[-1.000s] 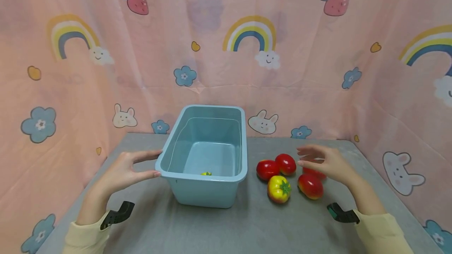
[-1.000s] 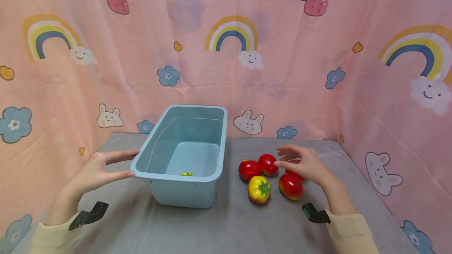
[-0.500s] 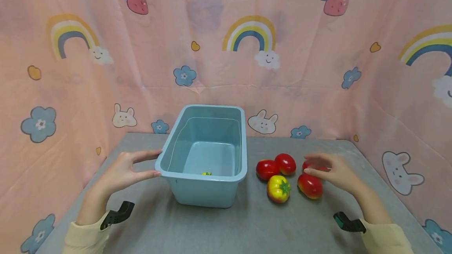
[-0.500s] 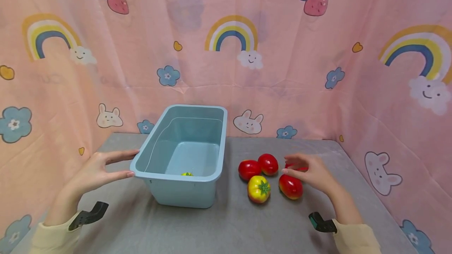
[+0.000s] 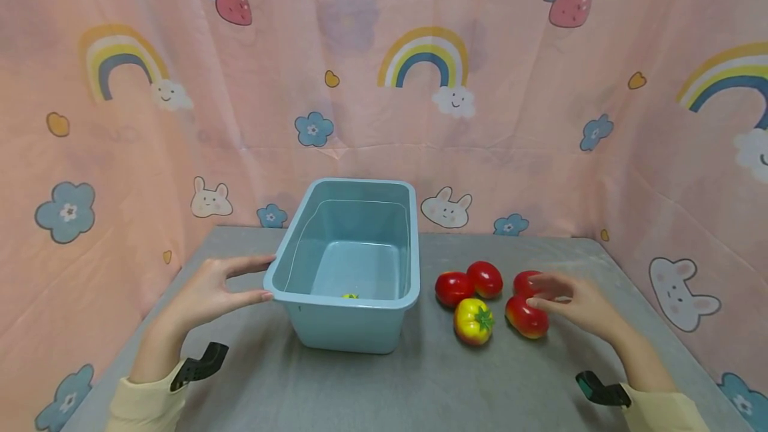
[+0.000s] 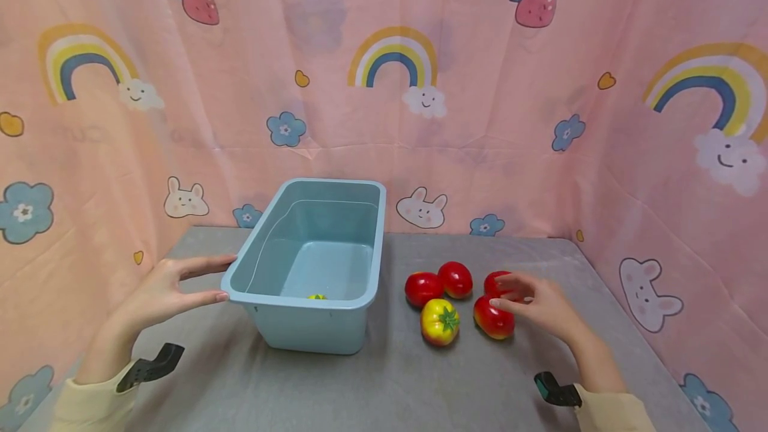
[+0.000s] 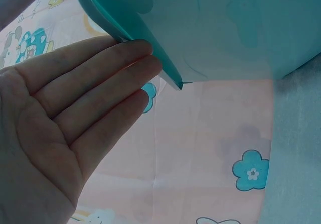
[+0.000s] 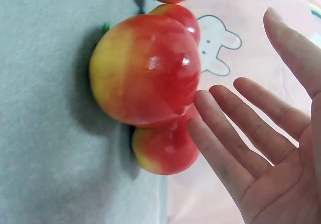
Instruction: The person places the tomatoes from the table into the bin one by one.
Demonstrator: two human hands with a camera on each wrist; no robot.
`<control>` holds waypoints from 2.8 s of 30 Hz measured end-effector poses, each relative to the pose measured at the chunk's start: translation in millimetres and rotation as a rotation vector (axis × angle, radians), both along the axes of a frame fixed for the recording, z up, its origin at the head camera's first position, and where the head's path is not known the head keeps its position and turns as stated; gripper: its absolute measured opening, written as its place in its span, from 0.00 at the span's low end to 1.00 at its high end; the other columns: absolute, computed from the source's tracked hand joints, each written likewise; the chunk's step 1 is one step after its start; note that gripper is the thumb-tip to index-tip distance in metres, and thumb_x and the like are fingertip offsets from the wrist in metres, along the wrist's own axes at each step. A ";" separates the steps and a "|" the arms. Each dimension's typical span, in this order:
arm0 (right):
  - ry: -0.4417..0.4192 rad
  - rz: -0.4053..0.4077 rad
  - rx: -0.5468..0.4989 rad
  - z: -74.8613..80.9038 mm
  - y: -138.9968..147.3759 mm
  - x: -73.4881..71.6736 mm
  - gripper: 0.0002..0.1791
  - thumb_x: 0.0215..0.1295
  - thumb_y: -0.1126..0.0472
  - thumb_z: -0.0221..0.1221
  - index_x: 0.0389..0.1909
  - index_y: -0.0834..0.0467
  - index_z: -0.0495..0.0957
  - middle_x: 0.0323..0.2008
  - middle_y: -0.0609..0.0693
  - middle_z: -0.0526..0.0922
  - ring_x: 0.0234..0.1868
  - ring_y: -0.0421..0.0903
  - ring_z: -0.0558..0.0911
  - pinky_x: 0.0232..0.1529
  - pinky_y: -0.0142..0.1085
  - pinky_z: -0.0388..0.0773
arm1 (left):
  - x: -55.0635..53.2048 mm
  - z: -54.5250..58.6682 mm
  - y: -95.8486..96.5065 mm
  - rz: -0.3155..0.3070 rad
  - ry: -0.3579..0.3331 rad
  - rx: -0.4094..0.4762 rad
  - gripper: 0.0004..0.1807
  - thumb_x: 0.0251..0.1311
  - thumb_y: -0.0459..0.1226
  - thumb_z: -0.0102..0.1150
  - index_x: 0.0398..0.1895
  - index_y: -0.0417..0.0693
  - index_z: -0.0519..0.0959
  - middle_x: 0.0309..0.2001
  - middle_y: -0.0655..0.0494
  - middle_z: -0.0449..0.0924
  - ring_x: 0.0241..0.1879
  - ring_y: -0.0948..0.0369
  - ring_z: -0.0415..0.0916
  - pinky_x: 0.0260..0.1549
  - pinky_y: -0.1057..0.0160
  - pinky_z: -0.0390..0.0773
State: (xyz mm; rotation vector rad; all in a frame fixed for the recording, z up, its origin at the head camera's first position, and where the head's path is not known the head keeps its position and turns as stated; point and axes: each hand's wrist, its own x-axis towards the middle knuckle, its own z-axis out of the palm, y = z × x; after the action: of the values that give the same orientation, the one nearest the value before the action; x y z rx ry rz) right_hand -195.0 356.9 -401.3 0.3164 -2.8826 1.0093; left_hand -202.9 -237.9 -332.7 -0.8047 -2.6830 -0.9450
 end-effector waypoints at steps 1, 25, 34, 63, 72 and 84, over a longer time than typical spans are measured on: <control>-0.006 -0.002 -0.001 -1.0 0.8 0.3 0.29 0.58 0.46 0.64 0.57 0.57 0.74 0.51 0.57 0.81 0.48 0.55 0.81 0.38 0.33 0.80 | 0.1 0.0 0.0 0.000 0.000 0.000 0.30 0.51 0.50 0.68 0.60 0.57 0.76 0.53 0.61 0.81 0.56 0.58 0.77 0.50 0.55 0.75; -0.074 -0.037 0.090 -22.8 -1.6 0.3 0.36 0.48 0.42 0.69 0.56 0.56 0.75 0.48 0.57 0.81 0.46 0.54 0.80 0.38 0.45 0.81 | -0.3 -1.8 -0.4 0.003 0.003 0.017 0.30 0.51 0.49 0.69 0.59 0.58 0.76 0.52 0.63 0.81 0.55 0.60 0.77 0.51 0.59 0.75; -0.120 -0.032 0.061 -23.5 -10.3 -1.0 0.41 0.45 0.42 0.71 0.59 0.57 0.72 0.53 0.60 0.78 0.48 0.55 0.78 0.38 0.43 0.82 | 0.6 -0.7 -0.3 0.000 -0.002 0.019 0.30 0.51 0.49 0.69 0.59 0.57 0.76 0.53 0.62 0.81 0.55 0.59 0.77 0.51 0.56 0.75; -0.117 0.005 0.036 -21.7 -12.1 -1.6 0.40 0.47 0.46 0.71 0.60 0.59 0.71 0.53 0.63 0.77 0.48 0.56 0.78 0.37 0.45 0.82 | -0.2 -0.6 -0.4 0.018 -0.033 0.013 0.31 0.50 0.52 0.69 0.59 0.58 0.76 0.52 0.63 0.81 0.56 0.59 0.77 0.51 0.51 0.75; -0.085 -0.014 0.054 -13.8 -12.4 0.7 0.39 0.48 0.46 0.70 0.61 0.58 0.71 0.51 0.62 0.79 0.46 0.55 0.79 0.34 0.42 0.82 | -1.6 -2.9 -0.7 0.026 -0.026 0.011 0.31 0.49 0.52 0.69 0.59 0.58 0.76 0.52 0.65 0.81 0.55 0.61 0.77 0.50 0.52 0.75; -0.059 -0.023 0.049 -1.4 -16.6 2.1 0.39 0.49 0.46 0.70 0.60 0.58 0.71 0.50 0.63 0.79 0.45 0.56 0.80 0.33 0.42 0.82 | -0.7 -1.6 -0.9 0.014 -0.027 0.018 0.31 0.50 0.51 0.69 0.59 0.57 0.76 0.53 0.62 0.81 0.56 0.58 0.76 0.50 0.50 0.75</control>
State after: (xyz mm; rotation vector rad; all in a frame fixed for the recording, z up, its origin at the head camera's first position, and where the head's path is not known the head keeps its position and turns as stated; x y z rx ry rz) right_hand -192.9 340.3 -402.7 0.2608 -2.9599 0.9624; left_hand -203.6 -238.8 -334.3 -0.7738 -2.6953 -0.9826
